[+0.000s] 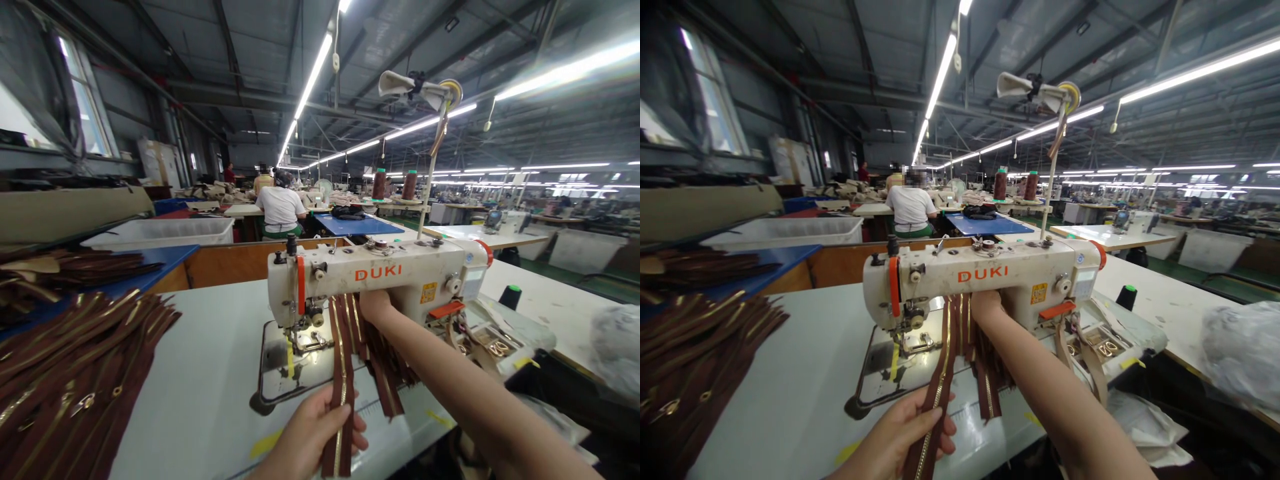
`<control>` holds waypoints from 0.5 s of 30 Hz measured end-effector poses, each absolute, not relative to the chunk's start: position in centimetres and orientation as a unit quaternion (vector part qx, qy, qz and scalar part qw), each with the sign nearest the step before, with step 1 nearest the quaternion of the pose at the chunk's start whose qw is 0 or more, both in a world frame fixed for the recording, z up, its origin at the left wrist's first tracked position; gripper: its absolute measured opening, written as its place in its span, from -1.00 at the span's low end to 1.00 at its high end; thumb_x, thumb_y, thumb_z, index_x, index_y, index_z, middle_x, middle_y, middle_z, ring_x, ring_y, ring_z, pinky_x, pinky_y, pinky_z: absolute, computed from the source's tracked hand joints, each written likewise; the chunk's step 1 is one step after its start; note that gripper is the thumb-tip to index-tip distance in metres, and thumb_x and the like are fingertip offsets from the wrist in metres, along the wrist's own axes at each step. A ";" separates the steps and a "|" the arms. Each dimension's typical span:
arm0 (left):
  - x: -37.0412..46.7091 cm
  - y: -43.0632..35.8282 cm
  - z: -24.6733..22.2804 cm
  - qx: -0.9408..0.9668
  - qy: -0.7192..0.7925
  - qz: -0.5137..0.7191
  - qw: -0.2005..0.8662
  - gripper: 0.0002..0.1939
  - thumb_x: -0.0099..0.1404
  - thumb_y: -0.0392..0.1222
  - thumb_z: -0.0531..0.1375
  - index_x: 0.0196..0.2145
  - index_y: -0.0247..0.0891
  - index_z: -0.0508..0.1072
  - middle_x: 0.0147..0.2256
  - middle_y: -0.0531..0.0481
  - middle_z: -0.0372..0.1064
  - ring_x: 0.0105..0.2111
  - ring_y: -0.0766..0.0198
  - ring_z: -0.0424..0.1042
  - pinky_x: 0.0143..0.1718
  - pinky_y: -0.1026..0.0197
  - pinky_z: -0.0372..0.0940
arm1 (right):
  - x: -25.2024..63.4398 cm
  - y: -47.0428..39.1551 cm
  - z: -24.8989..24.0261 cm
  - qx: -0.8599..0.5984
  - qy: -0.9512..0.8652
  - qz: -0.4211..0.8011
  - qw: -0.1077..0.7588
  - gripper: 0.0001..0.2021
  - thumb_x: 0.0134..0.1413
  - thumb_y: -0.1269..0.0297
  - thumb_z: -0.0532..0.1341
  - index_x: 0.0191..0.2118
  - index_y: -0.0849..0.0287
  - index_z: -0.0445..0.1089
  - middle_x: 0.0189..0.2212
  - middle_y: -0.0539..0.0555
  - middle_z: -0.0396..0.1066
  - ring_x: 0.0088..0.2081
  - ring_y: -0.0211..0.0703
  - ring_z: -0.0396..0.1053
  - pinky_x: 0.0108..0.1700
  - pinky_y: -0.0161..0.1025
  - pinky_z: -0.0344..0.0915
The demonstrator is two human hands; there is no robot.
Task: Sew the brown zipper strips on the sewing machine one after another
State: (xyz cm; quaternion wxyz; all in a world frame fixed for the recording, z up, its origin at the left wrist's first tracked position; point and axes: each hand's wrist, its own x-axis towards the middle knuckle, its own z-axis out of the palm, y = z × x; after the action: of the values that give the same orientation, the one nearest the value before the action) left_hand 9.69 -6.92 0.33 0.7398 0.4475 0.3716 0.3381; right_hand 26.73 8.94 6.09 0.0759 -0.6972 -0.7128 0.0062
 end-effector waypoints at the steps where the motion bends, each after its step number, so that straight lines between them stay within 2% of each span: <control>1: 9.7 -7.0 0.4 0.447 0.371 0.341 0.739 -0.44 0.01 0.13 0.34 -0.17 -0.32 0.37 -0.40 -0.07 0.43 -0.42 0.17 0.46 -0.43 0.23 0.25 | 26.3 8.7 6.1 -0.694 -0.716 0.007 0.073 -0.68 0.26 0.21 0.10 0.00 0.32 0.34 -0.02 0.27 0.33 0.01 0.05 0.30 0.02 0.03 0.24; 4: 9.6 -7.3 0.7 0.446 0.364 0.351 0.738 -0.47 0.03 0.11 0.35 -0.18 -0.32 0.39 -0.40 -0.06 0.43 -0.41 0.19 0.46 -0.37 0.23 0.26 | 25.6 7.4 5.8 -0.672 -0.736 -0.005 0.081 -0.64 0.25 0.21 0.06 0.02 0.37 0.34 0.02 0.36 0.30 0.11 0.16 0.19 0.11 0.04 0.10; 7: 9.5 -7.6 0.8 0.444 0.358 0.365 0.735 -0.45 0.01 0.13 0.36 -0.18 -0.33 0.41 -0.41 -0.05 0.43 -0.42 0.20 0.45 -0.38 0.23 0.26 | 25.9 5.7 5.4 -0.643 -0.761 -0.012 0.087 -0.51 0.17 0.20 0.08 0.18 0.30 0.19 0.18 0.29 0.12 0.22 0.17 -0.03 0.22 0.08 -0.13; 11: 9.5 -7.7 0.6 0.436 0.356 0.393 0.727 -0.44 0.02 0.16 0.35 -0.17 -0.33 0.43 -0.43 -0.04 0.43 -0.45 0.22 0.44 -0.40 0.25 0.26 | 26.8 3.6 4.4 -0.625 -0.778 0.028 0.060 -0.32 0.04 0.13 0.14 0.27 0.21 0.04 0.27 0.24 -0.05 0.26 0.19 -0.12 0.20 0.14 -0.10; 15: 9.5 -7.9 0.6 0.437 0.360 0.411 0.714 -0.46 0.03 0.14 0.35 -0.17 -0.32 0.44 -0.43 -0.05 0.43 -0.45 0.22 0.43 -0.40 0.25 0.25 | 27.3 2.1 3.9 -0.614 -0.786 0.036 0.062 -0.39 0.08 0.15 0.06 0.26 0.20 0.08 0.26 0.23 -0.04 0.27 0.18 -0.17 0.21 0.15 -0.15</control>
State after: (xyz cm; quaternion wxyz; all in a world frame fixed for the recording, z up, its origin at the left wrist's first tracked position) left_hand 9.49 -7.93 0.57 0.7145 0.4370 0.3605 0.4106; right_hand 27.34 2.12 3.89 0.0622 -0.6143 -0.7858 0.0364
